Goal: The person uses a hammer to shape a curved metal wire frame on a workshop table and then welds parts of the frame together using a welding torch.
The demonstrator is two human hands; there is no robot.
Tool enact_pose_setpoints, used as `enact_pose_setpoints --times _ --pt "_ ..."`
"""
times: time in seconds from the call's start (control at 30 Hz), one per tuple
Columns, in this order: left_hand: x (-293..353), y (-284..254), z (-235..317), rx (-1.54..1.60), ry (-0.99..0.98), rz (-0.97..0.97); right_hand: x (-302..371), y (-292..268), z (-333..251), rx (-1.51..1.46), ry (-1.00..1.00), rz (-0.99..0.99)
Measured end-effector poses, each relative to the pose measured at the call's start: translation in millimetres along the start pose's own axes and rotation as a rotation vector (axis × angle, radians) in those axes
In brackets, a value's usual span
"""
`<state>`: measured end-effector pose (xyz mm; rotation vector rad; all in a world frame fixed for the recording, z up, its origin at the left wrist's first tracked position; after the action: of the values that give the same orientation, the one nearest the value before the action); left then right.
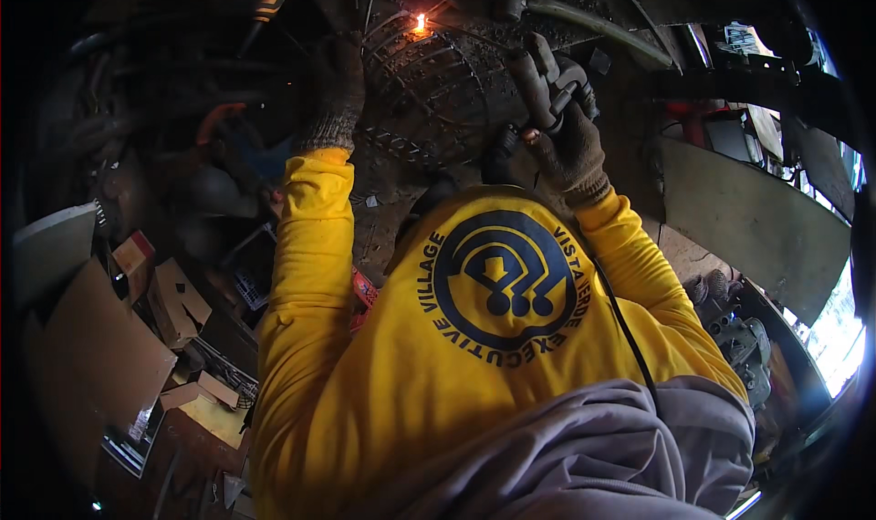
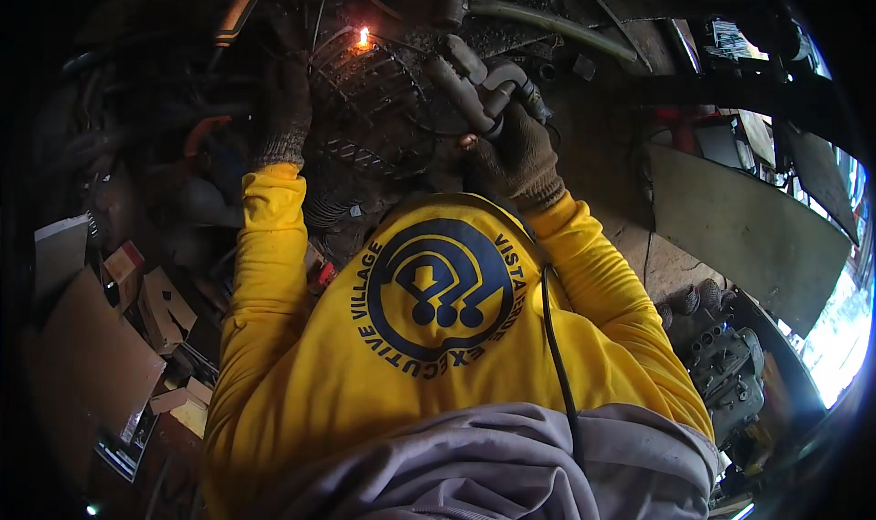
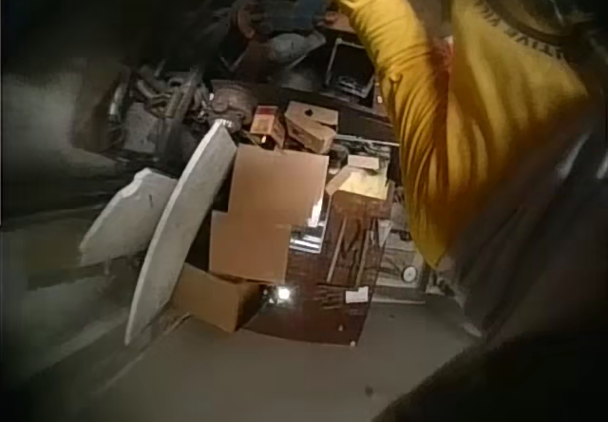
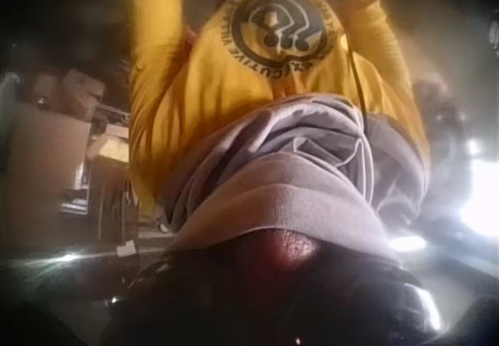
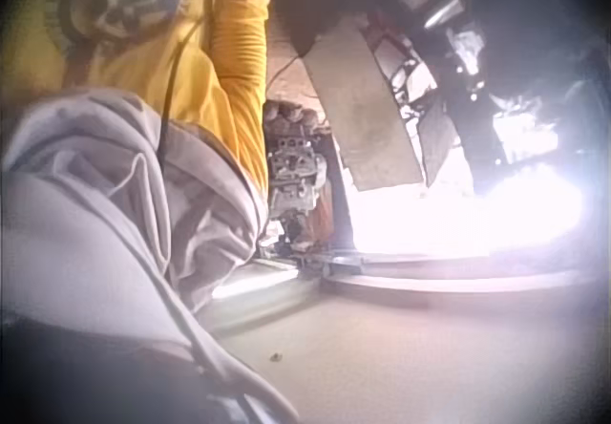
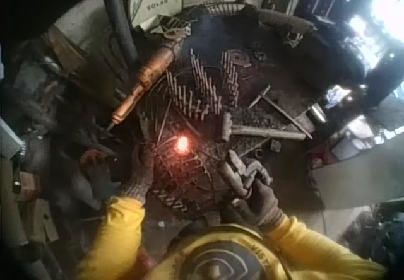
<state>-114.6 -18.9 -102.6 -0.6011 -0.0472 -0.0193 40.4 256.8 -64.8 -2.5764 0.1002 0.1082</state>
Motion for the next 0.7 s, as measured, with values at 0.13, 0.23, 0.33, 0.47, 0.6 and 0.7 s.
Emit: enact_pose_setpoints --times 0.13,0.23,0.33,0.47,0.6,0.7 --pt "0 0 -9 -0.024 0.012 -0.013 -1 3 -1 0.024 0.020 -0.037" --pt "-2 2 -9 0.016 0.037 -0.011 -1 5 4 0.015 0.051 -0.047" --pt "0 3 -9 0.030 0.057 0.020 -1 6 6 0.067 0.061 -0.049" --pt "0 2 -14 -0.020 0.108 0.110 0 7 6 0.073 0.063 -0.061" --pt "-3 2 -17 -0.113 0.100 0.129 -1 10 5 0.073 0.075 -0.076" --pt "-1 -1 -15 -0.114 0.107 0.096 -5 9 -8 0.177 -0.007 -0.065"
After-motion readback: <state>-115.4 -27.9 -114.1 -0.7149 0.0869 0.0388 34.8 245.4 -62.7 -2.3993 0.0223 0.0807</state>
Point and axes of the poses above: each hand's wrist, its own x-axis away from the middle knuckle, its own y-axis out of the palm, z = x × y, the point moved 5 cm from there along -x, towards the middle knuckle, and after that the axes turned 1 degree about -x, right-handed, at the moved point
